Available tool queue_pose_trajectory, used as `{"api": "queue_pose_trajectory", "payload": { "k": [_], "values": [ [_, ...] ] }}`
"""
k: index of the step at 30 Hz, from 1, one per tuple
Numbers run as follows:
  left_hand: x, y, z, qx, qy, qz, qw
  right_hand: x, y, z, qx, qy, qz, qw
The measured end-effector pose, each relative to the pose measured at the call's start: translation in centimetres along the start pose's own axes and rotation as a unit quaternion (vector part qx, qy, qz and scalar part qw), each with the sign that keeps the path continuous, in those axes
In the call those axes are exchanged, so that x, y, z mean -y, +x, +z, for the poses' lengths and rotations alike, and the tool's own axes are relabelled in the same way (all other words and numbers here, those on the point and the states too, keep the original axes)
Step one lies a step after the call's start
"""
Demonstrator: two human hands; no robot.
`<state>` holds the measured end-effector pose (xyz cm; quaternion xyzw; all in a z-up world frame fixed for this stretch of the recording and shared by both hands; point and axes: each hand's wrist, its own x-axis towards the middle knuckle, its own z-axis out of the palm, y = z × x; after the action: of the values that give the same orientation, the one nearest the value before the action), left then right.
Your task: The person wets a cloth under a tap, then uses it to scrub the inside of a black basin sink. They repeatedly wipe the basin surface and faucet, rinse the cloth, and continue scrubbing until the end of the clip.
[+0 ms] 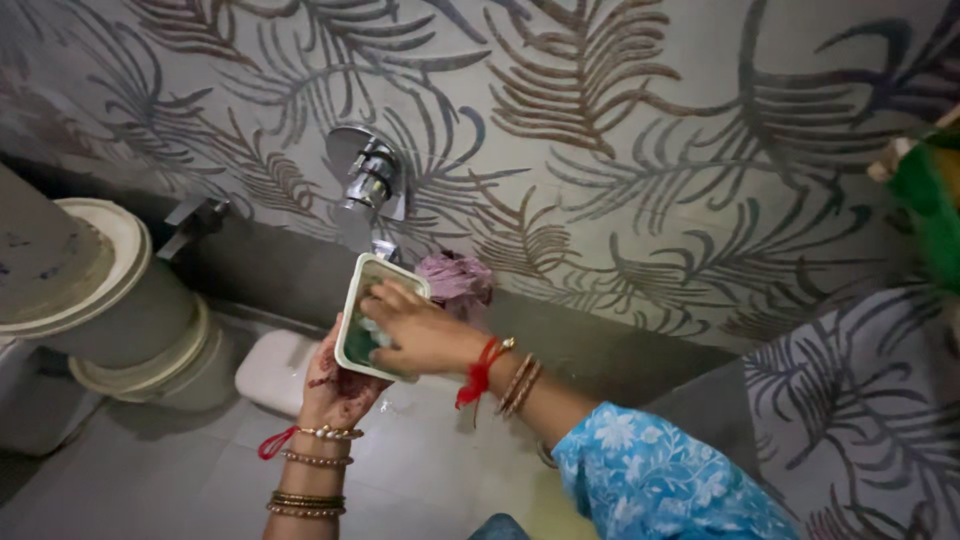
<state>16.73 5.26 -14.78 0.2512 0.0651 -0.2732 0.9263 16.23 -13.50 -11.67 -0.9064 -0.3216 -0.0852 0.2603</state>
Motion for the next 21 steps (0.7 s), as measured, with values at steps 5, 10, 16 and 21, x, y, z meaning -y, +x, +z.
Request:
{"api": "queue_pose_trajectory", "payload": {
  "k": [5, 10, 16, 21],
  "values": [
    [0.8, -0.1, 0.5, -0.003, 0.041, -0.002, 0.999, -2.5, -1.2, -1.0, 0.06, 0.045, -0.007, 0.997],
    [1.9, 0.1, 1.2, 0.032, 0.061, 0.001, 0.998, -0.4, -3.2, -2.6, -0.017, 0.007, -0.004, 1.0],
    [3.2, -0.1, 0.7, 0.18, 0.007, -0.018, 0.984, 0.8, -4.7, -3.7, -0.114, 0.009, -0.017, 0.993],
    [5.2, -1.3, 1.7, 0.061, 0.104, 0.02, 0.992, -0.6, -6.0, -4.3, -0.153, 0.042, -0.04, 0.987]
  ]
}}
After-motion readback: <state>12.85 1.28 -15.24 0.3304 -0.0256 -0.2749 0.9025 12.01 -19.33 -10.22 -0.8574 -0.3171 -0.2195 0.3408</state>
